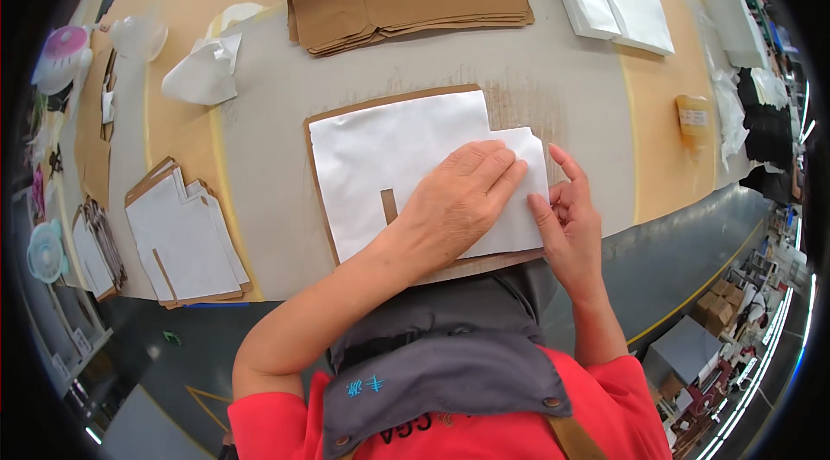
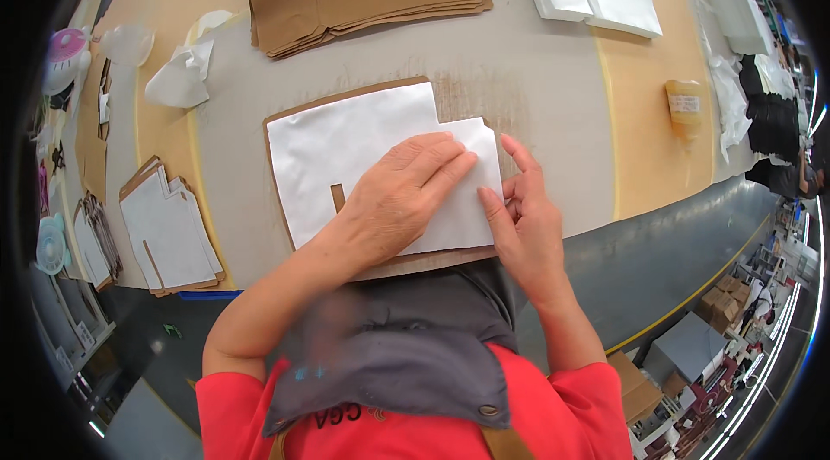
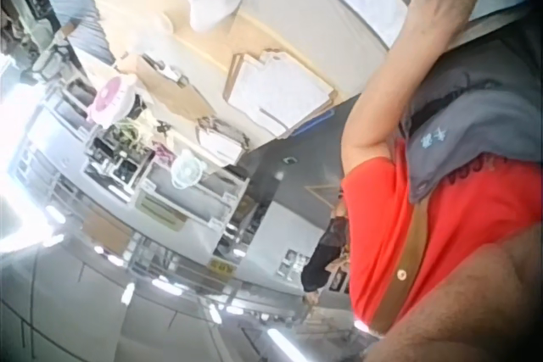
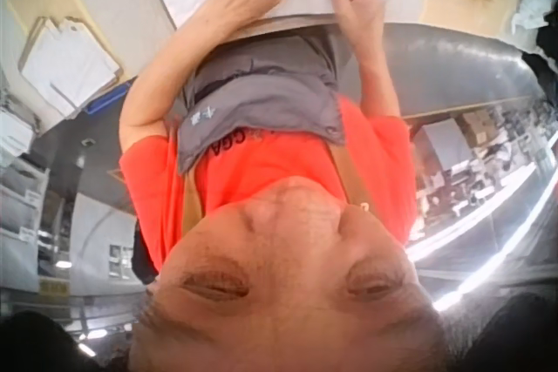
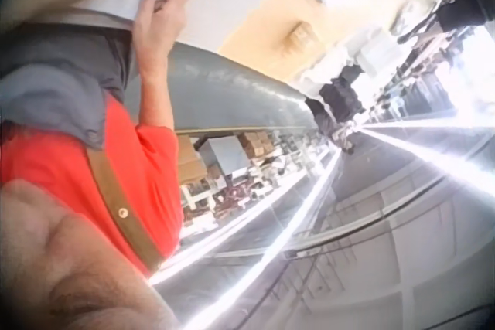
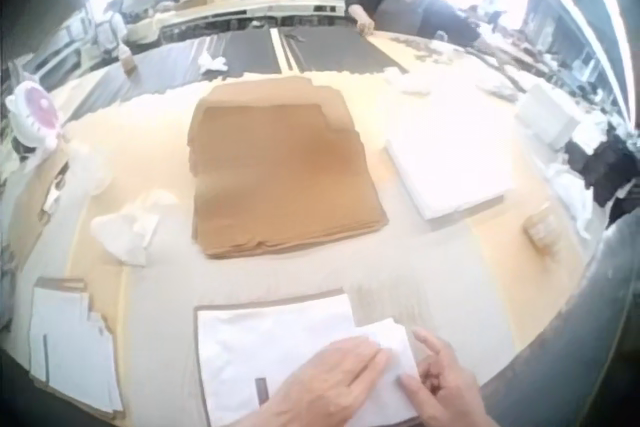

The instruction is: The person applies glue from a squeeze bottle onto brown cardboard pieces and then places white paper sheets on top, pressing them down to adhere. The process is repeated for multiple units on a workbench.

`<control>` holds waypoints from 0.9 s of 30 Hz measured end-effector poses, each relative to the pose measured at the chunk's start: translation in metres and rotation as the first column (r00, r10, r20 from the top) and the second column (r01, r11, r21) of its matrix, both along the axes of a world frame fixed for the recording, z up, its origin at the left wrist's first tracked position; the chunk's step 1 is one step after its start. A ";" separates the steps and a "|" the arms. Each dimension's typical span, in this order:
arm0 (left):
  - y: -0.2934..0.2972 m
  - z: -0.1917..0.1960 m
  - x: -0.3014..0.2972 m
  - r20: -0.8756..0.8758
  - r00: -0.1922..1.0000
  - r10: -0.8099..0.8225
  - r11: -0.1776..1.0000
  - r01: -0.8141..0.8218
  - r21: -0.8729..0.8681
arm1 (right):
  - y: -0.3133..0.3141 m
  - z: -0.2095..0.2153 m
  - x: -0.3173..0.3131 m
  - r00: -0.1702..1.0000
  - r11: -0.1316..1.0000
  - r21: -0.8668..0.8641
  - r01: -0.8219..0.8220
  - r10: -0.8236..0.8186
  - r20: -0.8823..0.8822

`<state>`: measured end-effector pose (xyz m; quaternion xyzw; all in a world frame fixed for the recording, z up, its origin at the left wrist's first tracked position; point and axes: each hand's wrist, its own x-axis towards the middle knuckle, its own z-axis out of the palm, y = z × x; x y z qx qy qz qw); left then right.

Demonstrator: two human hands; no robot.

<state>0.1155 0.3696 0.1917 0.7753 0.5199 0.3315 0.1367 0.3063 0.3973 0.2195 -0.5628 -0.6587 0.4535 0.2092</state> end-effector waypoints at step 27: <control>0.001 -0.018 0.005 -0.102 0.990 -0.094 0.995 0.097 0.020 | -0.025 -0.017 0.065 0.757 0.605 0.487 -0.631 0.338 0.560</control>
